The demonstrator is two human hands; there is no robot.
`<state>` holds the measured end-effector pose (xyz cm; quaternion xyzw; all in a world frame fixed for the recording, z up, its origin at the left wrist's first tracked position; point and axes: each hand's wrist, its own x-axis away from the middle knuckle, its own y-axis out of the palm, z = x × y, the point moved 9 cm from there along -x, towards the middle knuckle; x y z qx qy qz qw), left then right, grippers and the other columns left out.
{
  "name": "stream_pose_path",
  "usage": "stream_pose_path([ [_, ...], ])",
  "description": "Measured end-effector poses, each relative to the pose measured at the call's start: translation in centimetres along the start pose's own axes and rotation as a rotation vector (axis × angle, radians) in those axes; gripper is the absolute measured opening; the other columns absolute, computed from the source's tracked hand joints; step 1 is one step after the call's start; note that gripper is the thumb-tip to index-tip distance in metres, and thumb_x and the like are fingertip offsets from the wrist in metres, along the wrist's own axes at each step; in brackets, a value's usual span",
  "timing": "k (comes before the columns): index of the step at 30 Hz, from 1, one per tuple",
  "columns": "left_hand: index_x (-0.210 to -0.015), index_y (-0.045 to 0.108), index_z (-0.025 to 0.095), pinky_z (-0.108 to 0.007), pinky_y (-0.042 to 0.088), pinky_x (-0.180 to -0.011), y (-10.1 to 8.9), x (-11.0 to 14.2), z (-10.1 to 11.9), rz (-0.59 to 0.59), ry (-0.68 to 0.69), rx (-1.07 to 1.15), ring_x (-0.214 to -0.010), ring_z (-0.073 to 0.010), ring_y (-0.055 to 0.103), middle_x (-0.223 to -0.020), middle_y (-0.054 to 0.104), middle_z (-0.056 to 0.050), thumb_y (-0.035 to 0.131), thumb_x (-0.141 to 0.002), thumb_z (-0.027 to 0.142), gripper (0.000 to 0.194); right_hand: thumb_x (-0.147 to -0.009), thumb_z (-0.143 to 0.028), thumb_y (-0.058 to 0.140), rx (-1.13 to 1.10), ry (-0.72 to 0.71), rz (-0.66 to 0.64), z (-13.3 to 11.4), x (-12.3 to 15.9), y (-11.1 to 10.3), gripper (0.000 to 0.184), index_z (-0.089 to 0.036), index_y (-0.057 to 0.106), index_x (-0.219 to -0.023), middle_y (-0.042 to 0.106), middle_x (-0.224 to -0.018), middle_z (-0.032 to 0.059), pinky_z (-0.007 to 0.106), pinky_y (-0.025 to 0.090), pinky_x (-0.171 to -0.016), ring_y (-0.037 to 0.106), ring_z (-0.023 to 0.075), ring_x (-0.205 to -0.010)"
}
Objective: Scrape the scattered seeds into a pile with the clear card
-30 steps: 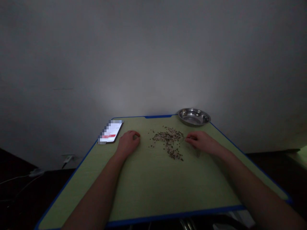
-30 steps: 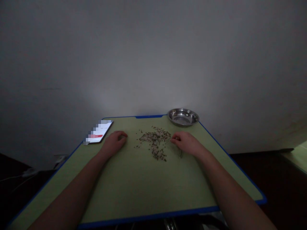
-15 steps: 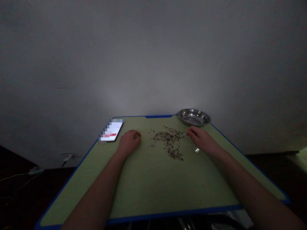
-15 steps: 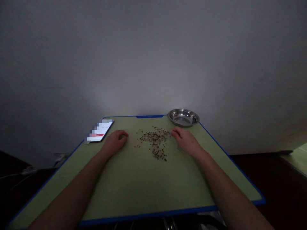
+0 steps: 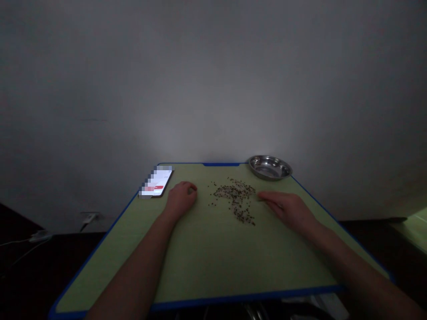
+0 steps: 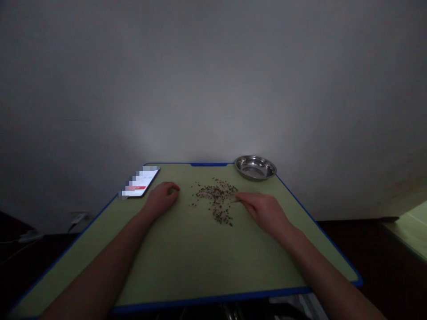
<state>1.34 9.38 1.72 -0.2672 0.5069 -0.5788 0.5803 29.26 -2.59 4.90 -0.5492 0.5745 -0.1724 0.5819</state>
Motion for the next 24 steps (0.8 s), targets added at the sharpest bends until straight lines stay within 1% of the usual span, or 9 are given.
stream_pose_path([
  [3,-0.095,0.069,0.018,-0.039,0.043,-0.095,0.0,0.0,0.1,-0.015,-0.007,-0.009,-0.106,-0.0251,0.058,-0.111,0.066,-0.010,0.046,-0.078,0.024,0.029,-0.089,-0.013,0.045,0.064,-0.151,-0.016,-1.4,1.0,0.7,0.036,-0.024,0.069,-0.114,0.068,-0.121,0.0071,0.044,0.052,-0.094,0.064,0.0238,-0.109],
  [6,-0.096,0.069,0.019,-0.039,0.043,-0.095,0.0,0.0,0.0,-0.014,-0.016,-0.016,-0.107,-0.0249,0.058,-0.112,0.066,-0.010,0.047,-0.078,0.024,0.029,-0.084,-0.006,0.048,0.093,-0.222,-0.032,-2.4,1.4,1.5,0.041,-0.024,0.069,-0.115,0.067,-0.122,0.0080,0.044,0.052,-0.094,0.063,0.0240,-0.111],
  [10,-0.096,0.069,0.019,-0.038,0.044,-0.095,0.1,0.0,0.0,-0.012,-0.011,-0.008,-0.108,-0.0252,0.058,-0.113,0.065,-0.010,0.046,-0.079,0.025,0.029,-0.082,-0.005,0.051,0.174,-0.246,-0.094,-3.1,1.8,2.5,0.041,-0.024,0.070,-0.113,0.067,-0.121,0.0090,0.041,0.054,-0.091,0.065,0.0243,-0.107],
  [13,-0.095,0.069,0.019,-0.039,0.044,-0.095,0.1,0.0,0.0,-0.007,-0.011,-0.015,-0.108,-0.0260,0.058,-0.113,0.065,-0.010,0.046,-0.079,0.025,0.030,-0.083,-0.006,0.052,0.246,-0.246,-0.127,-3.3,2.3,2.7,0.039,-0.023,0.070,-0.113,0.067,-0.122,0.0094,0.041,0.055,-0.088,0.065,0.0254,-0.105],
  [19,-0.096,0.069,0.019,-0.038,0.044,-0.095,0.0,0.0,0.3,-0.017,-0.002,-0.005,-0.108,-0.0252,0.058,-0.113,0.065,-0.010,0.046,-0.079,0.024,0.030,-0.082,-0.005,0.051,0.283,-0.247,-0.159,-3.5,3.6,2.3,0.040,-0.020,0.070,-0.113,0.068,-0.117,0.0128,0.044,0.056,-0.083,0.065,0.0280,-0.102],
  [24,-0.096,0.070,0.019,-0.039,0.044,-0.096,-0.1,0.0,0.4,-0.014,-0.007,-0.007,-0.107,-0.0257,0.058,-0.113,0.065,-0.010,0.046,-0.079,0.025,0.030,-0.083,-0.006,0.049,0.340,-0.252,-0.165,-3.3,4.9,2.0,0.041,-0.022,0.069,-0.115,0.068,-0.117,0.0120,0.044,0.056,-0.083,0.064,0.0282,-0.102],
])
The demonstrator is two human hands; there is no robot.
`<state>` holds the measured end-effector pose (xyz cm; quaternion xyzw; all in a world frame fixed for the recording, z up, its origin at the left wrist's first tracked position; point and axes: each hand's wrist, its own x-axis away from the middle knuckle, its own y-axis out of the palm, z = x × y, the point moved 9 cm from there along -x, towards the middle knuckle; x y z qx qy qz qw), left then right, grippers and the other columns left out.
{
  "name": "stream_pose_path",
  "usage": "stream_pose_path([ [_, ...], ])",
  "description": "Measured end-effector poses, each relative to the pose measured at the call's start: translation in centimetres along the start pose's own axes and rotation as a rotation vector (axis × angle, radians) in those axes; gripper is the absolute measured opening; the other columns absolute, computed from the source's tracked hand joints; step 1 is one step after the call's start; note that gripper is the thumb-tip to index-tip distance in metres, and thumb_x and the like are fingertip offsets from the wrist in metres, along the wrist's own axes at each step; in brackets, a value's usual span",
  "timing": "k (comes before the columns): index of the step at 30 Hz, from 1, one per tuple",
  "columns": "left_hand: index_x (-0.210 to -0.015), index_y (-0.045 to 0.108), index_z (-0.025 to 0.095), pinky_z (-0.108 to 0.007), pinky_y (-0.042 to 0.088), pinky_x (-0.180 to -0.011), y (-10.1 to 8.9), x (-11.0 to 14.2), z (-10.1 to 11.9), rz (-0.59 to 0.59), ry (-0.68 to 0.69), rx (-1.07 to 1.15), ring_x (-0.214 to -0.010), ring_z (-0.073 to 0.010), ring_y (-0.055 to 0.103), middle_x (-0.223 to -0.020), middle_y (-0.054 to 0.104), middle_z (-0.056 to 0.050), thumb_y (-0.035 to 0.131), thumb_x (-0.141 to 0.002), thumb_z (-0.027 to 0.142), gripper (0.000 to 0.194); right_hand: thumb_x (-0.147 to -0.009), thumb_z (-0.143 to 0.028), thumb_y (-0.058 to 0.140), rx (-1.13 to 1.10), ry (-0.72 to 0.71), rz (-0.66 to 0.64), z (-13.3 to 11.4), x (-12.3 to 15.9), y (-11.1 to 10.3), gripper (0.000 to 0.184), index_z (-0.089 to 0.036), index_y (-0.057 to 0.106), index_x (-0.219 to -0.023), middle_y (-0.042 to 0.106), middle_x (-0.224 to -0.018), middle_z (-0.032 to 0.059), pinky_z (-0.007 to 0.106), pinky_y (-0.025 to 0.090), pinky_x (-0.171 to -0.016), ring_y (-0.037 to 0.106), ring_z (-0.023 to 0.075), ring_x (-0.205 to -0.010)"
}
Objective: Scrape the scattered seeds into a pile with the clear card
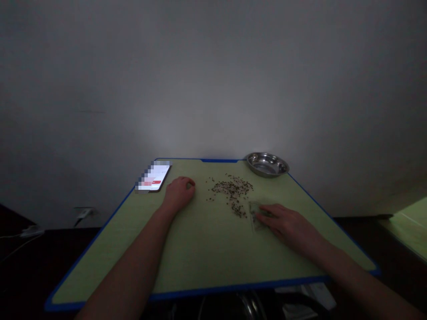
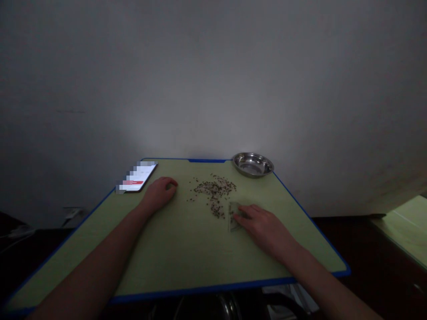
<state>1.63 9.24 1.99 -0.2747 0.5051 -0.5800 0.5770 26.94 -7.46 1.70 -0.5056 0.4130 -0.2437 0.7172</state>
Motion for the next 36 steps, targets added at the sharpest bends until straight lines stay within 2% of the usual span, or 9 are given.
stream_pose_path([
  [8,-0.098,0.070,0.018,-0.039,0.044,-0.095,0.2,0.0,-0.1,-0.003,-0.011,0.000,-0.107,-0.0259,0.058,-0.113,0.065,-0.010,0.045,-0.079,0.025,0.032,-0.084,-0.007,0.050,0.089,-0.055,0.036,-1.3,2.2,-1.0,0.035,-0.019,0.069,-0.111,0.070,-0.108,0.0126,0.042,0.056,-0.078,0.066,0.0263,-0.092],
  [14,-0.098,0.070,0.018,-0.037,0.043,-0.096,0.2,-0.1,0.0,-0.003,0.005,-0.011,-0.106,-0.0245,0.058,-0.113,0.066,-0.010,0.046,-0.079,0.025,0.032,-0.087,-0.003,0.042,0.179,-0.122,0.113,-2.8,2.1,-2.9,0.037,-0.015,0.067,-0.111,0.071,-0.097,0.0138,0.040,0.054,-0.069,0.065,0.0245,-0.080],
  [17,-0.098,0.070,0.018,-0.037,0.044,-0.095,0.1,-0.1,0.0,-0.009,-0.005,-0.008,-0.106,-0.0246,0.059,-0.113,0.066,-0.010,0.045,-0.079,0.026,0.032,-0.089,-0.006,0.041,0.116,-0.066,0.165,-1.6,0.9,-4.4,0.034,-0.013,0.065,-0.113,0.071,-0.093,0.0133,0.041,0.053,-0.072,0.064,0.0252,-0.081],
  [20,-0.098,0.069,0.018,-0.037,0.044,-0.094,0.1,-0.1,-0.1,-0.008,-0.009,-0.005,-0.105,-0.0249,0.059,-0.113,0.066,-0.010,0.045,-0.079,0.026,0.032,-0.092,-0.016,0.043,-0.043,0.092,0.183,1.9,-0.7,-5.3,0.029,-0.012,0.063,-0.113,0.070,-0.092,0.0127,0.042,0.051,-0.078,0.064,0.0255,-0.085],
  [23,-0.098,0.069,0.018,-0.038,0.044,-0.094,0.1,-0.1,-0.2,-0.005,-0.003,-0.008,-0.107,-0.0253,0.059,-0.114,0.065,-0.010,0.045,-0.079,0.026,0.033,-0.090,-0.023,0.047,-0.260,0.299,0.086,6.6,-1.9,-3.7,0.027,-0.016,0.062,-0.111,0.070,-0.092,0.0098,0.035,0.051,-0.071,0.065,0.0222,-0.081],
  [25,-0.098,0.069,0.018,-0.039,0.044,-0.095,0.1,-0.1,-0.2,-0.003,-0.003,-0.010,-0.109,-0.0259,0.058,-0.115,0.065,-0.010,0.044,-0.079,0.027,0.032,-0.088,-0.024,0.048,-0.371,0.359,-0.027,8.7,-2.2,-1.6,0.024,-0.017,0.065,-0.103,0.070,-0.085,0.0065,0.031,0.049,-0.065,0.064,0.0195,-0.073],
  [28,-0.098,0.069,0.018,-0.040,0.043,-0.096,0.1,-0.1,-0.1,-0.009,-0.008,-0.009,-0.109,-0.0265,0.058,-0.114,0.065,-0.010,0.045,-0.079,0.027,0.033,-0.085,-0.027,0.050,-0.461,0.474,-0.070,11.1,-1.7,0.7,0.024,-0.017,0.067,-0.098,0.067,-0.073,0.0030,0.029,0.045,-0.059,0.059,0.0171,-0.064],
  [31,-0.098,0.069,0.018,-0.040,0.043,-0.095,0.1,-0.1,-0.1,-0.013,-0.007,-0.005,-0.109,-0.0263,0.058,-0.114,0.065,-0.010,0.045,-0.078,0.026,0.033,-0.084,-0.030,0.052,-0.528,0.520,-0.085,11.2,-0.8,2.1,0.028,-0.017,0.069,-0.102,0.064,-0.069,0.0013,0.029,0.043,-0.059,0.056,0.0164,-0.062],
  [36,-0.097,0.070,0.018,-0.040,0.044,-0.095,0.1,-0.1,-0.1,0.003,0.012,-0.008,-0.107,-0.0259,0.058,-0.113,0.066,-0.010,0.044,-0.078,0.027,0.033,-0.082,-0.033,0.054,-0.639,0.547,-0.117,8.4,0.3,2.5,0.030,-0.015,0.069,-0.102,0.060,-0.066,0.0008,0.028,0.040,-0.056,0.054,0.0162,-0.059],
])
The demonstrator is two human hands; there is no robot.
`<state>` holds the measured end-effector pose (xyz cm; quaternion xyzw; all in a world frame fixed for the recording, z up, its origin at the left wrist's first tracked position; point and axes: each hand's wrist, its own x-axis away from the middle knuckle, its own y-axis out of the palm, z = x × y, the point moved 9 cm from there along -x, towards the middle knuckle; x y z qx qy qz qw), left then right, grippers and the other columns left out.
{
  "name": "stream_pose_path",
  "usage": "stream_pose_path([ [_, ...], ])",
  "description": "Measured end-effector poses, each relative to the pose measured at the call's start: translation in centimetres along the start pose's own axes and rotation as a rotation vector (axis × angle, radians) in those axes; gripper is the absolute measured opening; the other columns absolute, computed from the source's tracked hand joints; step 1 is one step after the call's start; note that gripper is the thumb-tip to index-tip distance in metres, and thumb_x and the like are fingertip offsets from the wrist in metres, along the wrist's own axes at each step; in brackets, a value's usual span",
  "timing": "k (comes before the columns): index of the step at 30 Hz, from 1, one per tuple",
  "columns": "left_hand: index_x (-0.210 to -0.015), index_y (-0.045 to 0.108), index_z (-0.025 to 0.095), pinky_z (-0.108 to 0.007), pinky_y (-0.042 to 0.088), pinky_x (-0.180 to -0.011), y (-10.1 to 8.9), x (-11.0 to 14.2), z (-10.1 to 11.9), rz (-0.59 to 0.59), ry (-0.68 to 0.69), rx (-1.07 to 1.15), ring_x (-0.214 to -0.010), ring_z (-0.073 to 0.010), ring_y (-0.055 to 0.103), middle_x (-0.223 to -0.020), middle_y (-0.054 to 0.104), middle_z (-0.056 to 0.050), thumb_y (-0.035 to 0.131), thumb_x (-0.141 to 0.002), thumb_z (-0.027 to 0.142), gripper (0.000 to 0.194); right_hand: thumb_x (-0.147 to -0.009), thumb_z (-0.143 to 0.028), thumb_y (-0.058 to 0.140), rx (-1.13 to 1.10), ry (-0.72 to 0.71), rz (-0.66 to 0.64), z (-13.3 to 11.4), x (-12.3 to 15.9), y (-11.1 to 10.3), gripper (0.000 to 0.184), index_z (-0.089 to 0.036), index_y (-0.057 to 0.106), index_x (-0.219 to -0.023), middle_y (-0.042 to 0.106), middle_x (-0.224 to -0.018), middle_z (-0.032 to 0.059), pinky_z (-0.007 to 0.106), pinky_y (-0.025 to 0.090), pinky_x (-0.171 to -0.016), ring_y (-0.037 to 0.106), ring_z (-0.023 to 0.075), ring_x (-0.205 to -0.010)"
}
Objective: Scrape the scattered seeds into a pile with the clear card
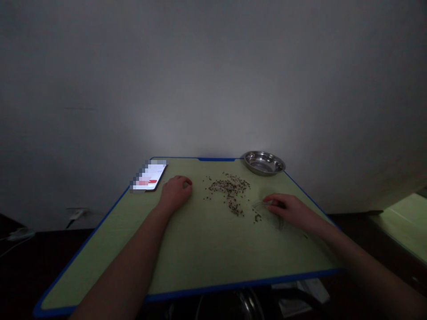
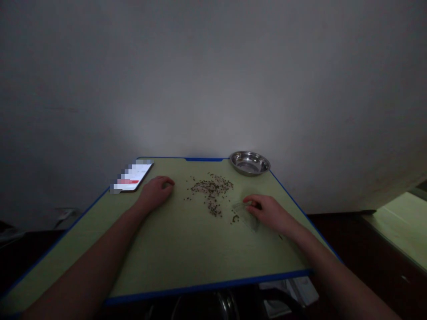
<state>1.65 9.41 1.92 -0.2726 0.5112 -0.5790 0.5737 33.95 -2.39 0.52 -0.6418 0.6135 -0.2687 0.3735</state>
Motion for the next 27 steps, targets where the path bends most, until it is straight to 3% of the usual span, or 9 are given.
stream_pose_path([
  [11,-0.098,0.069,0.018,-0.040,0.044,-0.096,0.0,0.0,0.0,-0.010,-0.008,-0.002,-0.106,-0.0256,0.058,-0.113,0.065,-0.011,0.044,-0.078,0.026,0.033,-0.083,-0.026,0.056,-0.093,0.027,-0.067,-5.5,3.0,3.8,0.024,-0.016,0.068,-0.101,0.061,-0.064,0.0008,0.027,0.040,-0.055,0.055,0.0155,-0.058],
  [16,-0.098,0.069,0.018,-0.039,0.043,-0.097,0.1,0.0,0.0,-0.009,-0.010,-0.004,-0.107,-0.0250,0.058,-0.114,0.065,-0.010,0.044,-0.078,0.027,0.033,-0.083,-0.023,0.057,-0.041,-0.020,-0.059,-5.7,2.8,3.1,0.022,-0.018,0.069,-0.101,0.064,-0.066,0.0008,0.028,0.041,-0.058,0.056,0.0159,-0.060],
  [27,-0.098,0.070,0.019,-0.041,0.044,-0.096,-0.1,0.2,0.2,-0.001,-0.010,0.000,-0.108,-0.0255,0.058,-0.114,0.065,-0.010,0.045,-0.078,0.026,0.032,-0.088,-0.022,0.051,-0.016,-0.147,-0.111,-5.9,3.2,1.8,0.017,-0.022,0.067,-0.094,0.071,-0.093,0.0062,0.034,0.048,-0.074,0.063,0.0204,-0.081],
])
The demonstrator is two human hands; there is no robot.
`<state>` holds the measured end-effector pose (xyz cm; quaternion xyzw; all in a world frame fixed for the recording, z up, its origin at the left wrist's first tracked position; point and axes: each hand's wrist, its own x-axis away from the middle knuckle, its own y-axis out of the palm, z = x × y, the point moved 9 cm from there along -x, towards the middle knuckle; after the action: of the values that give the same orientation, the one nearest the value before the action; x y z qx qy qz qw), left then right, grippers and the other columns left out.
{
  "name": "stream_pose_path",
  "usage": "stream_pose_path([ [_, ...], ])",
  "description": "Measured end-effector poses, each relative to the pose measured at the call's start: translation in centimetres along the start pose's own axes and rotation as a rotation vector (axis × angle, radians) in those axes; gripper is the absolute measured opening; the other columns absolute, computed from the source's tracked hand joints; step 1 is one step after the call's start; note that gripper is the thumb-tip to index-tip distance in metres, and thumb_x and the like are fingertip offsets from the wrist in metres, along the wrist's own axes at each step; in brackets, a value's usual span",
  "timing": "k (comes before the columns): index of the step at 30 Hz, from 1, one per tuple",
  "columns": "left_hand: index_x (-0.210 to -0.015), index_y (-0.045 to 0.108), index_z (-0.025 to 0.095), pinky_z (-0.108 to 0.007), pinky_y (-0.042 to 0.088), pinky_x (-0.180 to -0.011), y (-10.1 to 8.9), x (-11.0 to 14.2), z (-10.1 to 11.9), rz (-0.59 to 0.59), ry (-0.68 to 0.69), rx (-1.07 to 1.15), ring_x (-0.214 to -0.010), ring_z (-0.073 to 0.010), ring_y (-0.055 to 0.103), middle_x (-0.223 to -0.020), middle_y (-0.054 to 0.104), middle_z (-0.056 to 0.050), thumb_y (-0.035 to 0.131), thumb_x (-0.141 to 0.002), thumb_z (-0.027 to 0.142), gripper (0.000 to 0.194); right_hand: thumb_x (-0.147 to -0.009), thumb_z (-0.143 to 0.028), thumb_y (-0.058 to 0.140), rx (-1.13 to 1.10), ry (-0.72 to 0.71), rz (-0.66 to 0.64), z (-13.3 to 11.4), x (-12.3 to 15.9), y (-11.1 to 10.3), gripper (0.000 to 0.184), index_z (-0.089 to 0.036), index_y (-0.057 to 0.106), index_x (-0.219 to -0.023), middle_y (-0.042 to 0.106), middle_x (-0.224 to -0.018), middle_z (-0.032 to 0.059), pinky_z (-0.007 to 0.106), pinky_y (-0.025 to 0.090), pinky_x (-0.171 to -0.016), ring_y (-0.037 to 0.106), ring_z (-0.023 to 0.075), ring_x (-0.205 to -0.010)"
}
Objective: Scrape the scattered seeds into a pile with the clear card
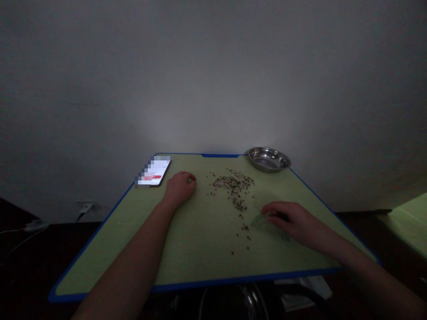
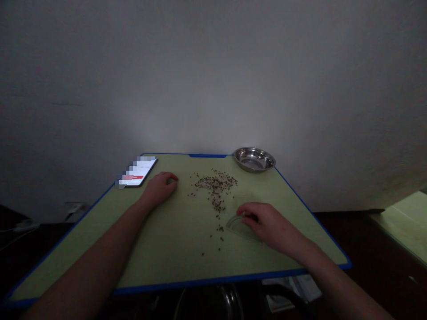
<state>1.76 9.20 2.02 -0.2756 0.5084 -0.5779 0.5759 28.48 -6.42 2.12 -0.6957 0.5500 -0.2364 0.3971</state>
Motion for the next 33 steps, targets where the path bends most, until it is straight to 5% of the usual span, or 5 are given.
stream_pose_path([
  [18,-0.098,0.069,0.019,-0.039,0.043,-0.097,0.0,0.1,0.1,-0.023,-0.016,-0.012,-0.108,-0.0249,0.057,-0.114,0.065,-0.010,0.046,-0.079,0.025,0.031,-0.087,-0.022,0.054,-0.063,-0.032,-0.001,-1.9,-2.9,2.2,0.014,-0.020,0.067,-0.094,0.071,-0.091,0.0056,0.032,0.048,-0.074,0.064,0.0198,-0.081],
  [33,-0.098,0.069,0.019,-0.039,0.044,-0.096,0.0,0.1,0.0,-0.013,-0.017,-0.003,-0.108,-0.0252,0.057,-0.115,0.065,-0.010,0.047,-0.079,0.025,0.031,-0.086,-0.018,0.053,0.119,-0.078,0.156,-1.0,-6.7,-0.5,0.013,-0.019,0.064,-0.091,0.069,-0.085,0.0054,0.029,0.044,-0.066,0.061,0.0183,-0.074],
])
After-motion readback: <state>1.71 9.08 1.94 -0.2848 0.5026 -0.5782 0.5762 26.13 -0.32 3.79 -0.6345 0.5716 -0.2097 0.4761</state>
